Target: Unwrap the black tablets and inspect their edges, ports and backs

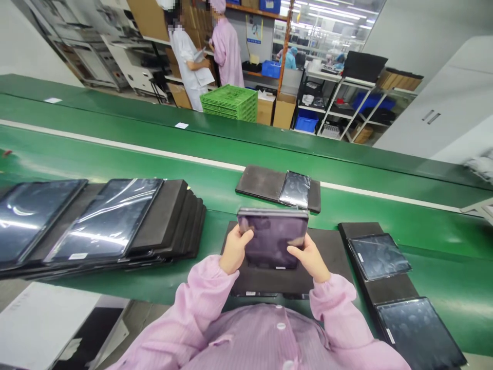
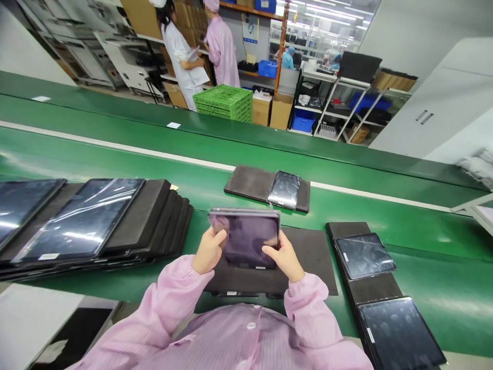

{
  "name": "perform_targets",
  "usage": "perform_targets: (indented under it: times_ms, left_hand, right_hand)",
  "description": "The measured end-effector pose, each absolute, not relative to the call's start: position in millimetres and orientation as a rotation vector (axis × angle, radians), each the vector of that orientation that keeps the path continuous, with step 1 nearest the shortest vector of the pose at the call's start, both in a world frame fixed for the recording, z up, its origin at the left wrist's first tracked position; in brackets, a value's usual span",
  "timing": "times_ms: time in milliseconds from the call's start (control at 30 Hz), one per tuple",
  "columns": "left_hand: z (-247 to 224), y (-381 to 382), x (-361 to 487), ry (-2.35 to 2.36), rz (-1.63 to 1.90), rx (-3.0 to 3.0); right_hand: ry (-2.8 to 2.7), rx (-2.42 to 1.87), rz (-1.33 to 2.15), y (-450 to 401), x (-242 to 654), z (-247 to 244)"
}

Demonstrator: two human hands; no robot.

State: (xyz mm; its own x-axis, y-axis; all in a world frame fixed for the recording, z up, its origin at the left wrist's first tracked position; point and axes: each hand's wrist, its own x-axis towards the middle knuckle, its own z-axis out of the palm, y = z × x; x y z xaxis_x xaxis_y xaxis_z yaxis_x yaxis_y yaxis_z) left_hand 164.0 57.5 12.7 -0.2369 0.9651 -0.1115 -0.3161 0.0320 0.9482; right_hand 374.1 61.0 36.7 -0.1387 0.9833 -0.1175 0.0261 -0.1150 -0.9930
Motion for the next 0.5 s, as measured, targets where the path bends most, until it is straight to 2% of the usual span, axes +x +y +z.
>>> perform_targets:
  times_ms: [167, 333, 500]
  left_hand:
    - [9.9, 44.4, 166.0, 1.147, 1.357, 0.953]
    - [27.5, 32.6, 162.9, 0.896, 1.385, 1.451]
    - [31.9, 25.4, 161.9, 0.916, 1.31, 1.514]
  right_hand:
    - [-1.186, -1.231, 1.343, 52.6, 386.0, 38.1]
    - [-1.346, -0.917, 1.261, 41.8, 393.2, 51.8]
    - [-1.386, -0.87, 1.333, 37.0, 393.1, 55.8]
